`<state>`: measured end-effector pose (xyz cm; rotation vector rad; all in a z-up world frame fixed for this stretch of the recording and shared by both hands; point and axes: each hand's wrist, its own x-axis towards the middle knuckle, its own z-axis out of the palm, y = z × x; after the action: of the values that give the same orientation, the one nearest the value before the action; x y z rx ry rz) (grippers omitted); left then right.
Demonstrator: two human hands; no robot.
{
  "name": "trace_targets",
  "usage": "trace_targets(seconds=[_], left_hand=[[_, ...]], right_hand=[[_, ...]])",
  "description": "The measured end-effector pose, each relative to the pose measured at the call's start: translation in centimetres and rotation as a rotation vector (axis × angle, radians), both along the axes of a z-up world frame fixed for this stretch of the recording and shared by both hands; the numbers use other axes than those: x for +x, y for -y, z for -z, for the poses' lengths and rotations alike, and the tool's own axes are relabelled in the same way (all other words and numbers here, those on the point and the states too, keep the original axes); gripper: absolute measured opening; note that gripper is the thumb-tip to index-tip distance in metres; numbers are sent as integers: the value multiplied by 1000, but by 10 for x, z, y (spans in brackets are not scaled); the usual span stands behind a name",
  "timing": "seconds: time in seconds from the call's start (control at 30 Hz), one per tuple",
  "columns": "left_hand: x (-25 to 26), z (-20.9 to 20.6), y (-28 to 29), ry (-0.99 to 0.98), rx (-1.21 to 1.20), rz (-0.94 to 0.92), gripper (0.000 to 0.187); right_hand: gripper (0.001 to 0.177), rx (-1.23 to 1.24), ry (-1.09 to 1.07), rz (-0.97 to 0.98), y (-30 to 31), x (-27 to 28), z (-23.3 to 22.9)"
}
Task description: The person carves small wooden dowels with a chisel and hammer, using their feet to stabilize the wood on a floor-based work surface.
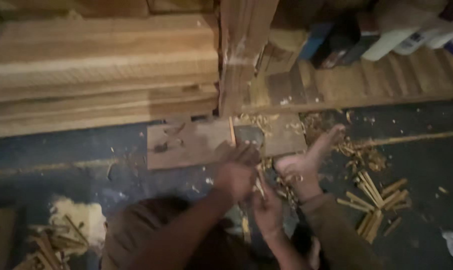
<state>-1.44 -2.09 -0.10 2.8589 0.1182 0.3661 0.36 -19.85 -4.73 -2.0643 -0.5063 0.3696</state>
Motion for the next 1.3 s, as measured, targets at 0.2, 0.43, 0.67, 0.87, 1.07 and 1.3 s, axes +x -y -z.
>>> trace_targets(seconds=[0.2, 0.43, 0.67, 0.87, 1.07, 1.3], left_hand=[[-47, -26, 40, -107, -277, -129, 51], [-41, -33, 5, -268, -290, -89, 75], [-18, 8, -23, -99, -215, -109, 48], [12, 27, -62, -93, -188, -78, 50], [18, -6, -55, -39, -159, -157, 46], [-29, -7, 26, -104, -227, 8, 47]], right_hand=[[56, 272, -229, -95, 39, -36, -12], [47, 184, 52, -159, 0, -23, -46], [54, 154, -181, -104, -31, -6, -39], [53, 168, -12, -136, -67, 19, -9], [57, -3, -69, -54, -76, 20, -40], [58, 81, -260, 134, 11, -30, -48]])
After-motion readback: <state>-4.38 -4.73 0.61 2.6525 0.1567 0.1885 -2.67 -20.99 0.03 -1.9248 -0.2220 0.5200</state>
